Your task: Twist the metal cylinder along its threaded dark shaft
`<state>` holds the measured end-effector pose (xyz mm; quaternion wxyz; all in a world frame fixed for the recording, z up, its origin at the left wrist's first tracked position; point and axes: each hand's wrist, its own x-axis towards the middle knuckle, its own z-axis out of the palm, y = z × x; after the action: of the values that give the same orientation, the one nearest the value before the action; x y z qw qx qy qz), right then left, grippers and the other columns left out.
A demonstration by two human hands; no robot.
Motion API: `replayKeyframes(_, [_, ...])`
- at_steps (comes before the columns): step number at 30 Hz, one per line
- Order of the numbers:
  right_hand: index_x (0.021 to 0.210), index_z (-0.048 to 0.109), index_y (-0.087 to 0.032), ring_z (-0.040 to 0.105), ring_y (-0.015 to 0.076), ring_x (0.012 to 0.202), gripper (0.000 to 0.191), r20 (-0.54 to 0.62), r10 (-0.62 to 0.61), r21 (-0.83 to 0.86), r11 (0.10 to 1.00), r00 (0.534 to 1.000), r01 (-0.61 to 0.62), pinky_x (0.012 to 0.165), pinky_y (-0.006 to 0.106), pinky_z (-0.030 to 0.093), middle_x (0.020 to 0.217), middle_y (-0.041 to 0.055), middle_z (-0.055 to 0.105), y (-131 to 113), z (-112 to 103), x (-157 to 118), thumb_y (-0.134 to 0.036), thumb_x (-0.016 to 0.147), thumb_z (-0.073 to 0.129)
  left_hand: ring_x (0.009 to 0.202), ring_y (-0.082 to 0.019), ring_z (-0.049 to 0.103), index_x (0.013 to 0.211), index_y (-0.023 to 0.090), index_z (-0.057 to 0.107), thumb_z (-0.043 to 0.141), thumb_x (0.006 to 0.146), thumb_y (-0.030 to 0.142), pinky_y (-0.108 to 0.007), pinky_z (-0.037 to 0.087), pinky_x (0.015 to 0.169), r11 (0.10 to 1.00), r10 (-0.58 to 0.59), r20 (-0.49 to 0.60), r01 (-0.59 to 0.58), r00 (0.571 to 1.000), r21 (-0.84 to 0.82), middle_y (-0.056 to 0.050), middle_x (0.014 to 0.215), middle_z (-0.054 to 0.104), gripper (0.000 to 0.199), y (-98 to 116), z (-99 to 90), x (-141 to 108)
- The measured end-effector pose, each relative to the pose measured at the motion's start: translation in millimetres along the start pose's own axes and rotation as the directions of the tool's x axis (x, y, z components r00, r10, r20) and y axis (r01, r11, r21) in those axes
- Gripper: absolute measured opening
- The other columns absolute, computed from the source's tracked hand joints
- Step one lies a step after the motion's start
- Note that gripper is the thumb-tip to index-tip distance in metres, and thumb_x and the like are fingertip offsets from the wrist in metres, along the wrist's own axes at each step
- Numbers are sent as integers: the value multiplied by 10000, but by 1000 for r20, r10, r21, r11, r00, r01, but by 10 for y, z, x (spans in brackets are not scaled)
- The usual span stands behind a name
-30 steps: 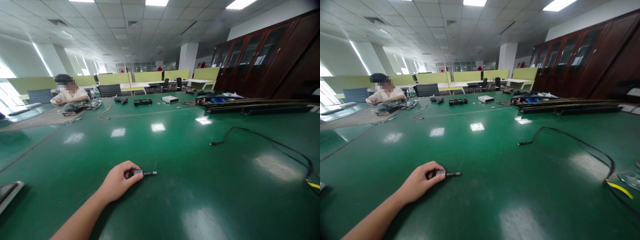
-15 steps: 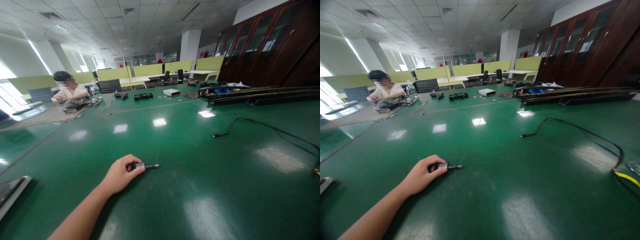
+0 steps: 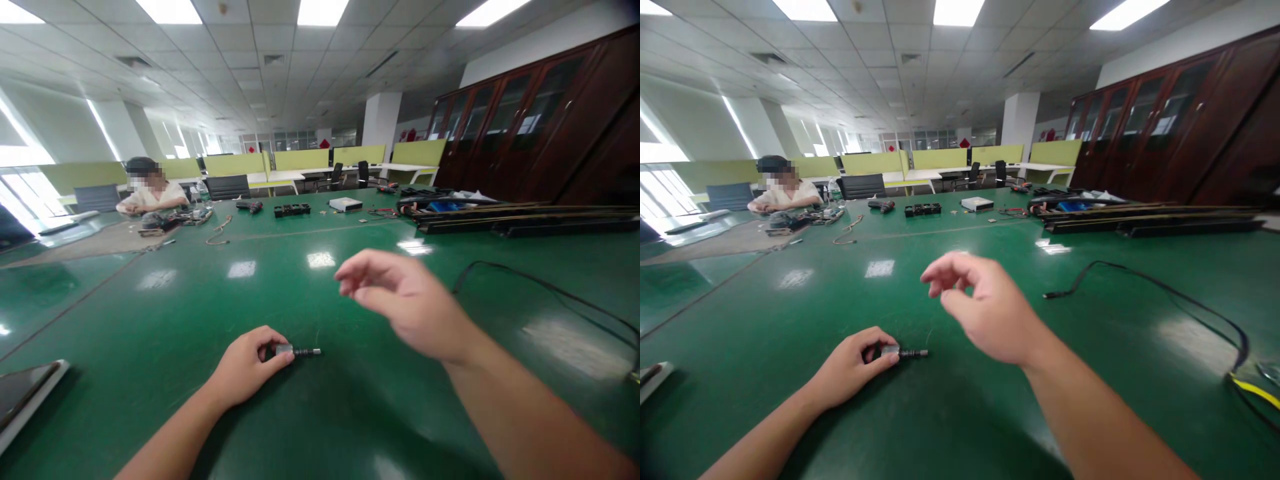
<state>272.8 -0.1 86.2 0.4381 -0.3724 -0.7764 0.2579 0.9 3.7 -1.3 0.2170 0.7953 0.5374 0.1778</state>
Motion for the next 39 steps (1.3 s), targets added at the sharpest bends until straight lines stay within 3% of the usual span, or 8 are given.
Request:
replayKeyframes(2, [1048,675,-163,608,164,794,311,132,81,-104,992,988,-67,724,298,506,916,46,670,124,244,17,-66,758,620,675,-151,519,973,244,722,619,854,489,-247,368,616,1000,-4,4,4,1000,-12,15,799,630,291,-2,3,-3])
replayKeyframes(4, [1098,670,-160,598,181,830,436,270,145,-204,975,952,-91,749,305,489,982,59,664,308,519,-7,-87,667,676,674,-153,523,964,240,722,625,849,476,-245,364,612,1000,-14,-1,14,1000,-13,15,786,632,280,-5,7,-5])
replayKeyframes(7, [1078,674,-173,593,188,842,433,347,160,-230,970,924,-82,750,298,471,996,59,654,549,821,-88,-213,652,740,685,-156,532,956,237,723,626,846,456,-245,366,621,1000,-9,-8,9,1000,-8,11,784,632,264,-7,6,-8])
replayKeyframes(9, [987,688,-185,587,186,834,324,346,145,-261,964,927,-53,740,290,447,922,39,649,627,914,-133,-249,673,736,687,-157,533,954,238,725,625,845,453,-245,366,623,1000,-10,-12,10,1000,-6,11,782,631,261,-3,2,-7])
replayKeyframes(16, [874,695,-190,574,162,791,109,298,87,-258,966,951,-7,699,269,402,819,22,648,609,1050,-174,-205,776,648,690,-156,533,932,232,715,653,812,438,-243,363,621,1000,-24,-19,24,1000,-8,14,791,636,247,-4,0,-14])
replayKeyframes(23, [844,695,-182,557,177,783,92,305,11,-239,969,952,66,702,288,403,784,27,643,606,1076,-183,-193,759,663,678,-158,519,848,202,667,751,694,461,-234,327,589,999,-41,-12,41,999,3,30,733,589,314,-30,6,-38])
replayKeyframes(39, [819,677,-182,540,147,703,64,331,-54,-221,966,942,133,651,260,385,723,1,591,675,1024,-183,-204,759,671,677,-157,512,833,202,650,759,683,436,-232,311,590,998,-61,-4,61,998,11,37,716,565,299,-12,-6,-48])
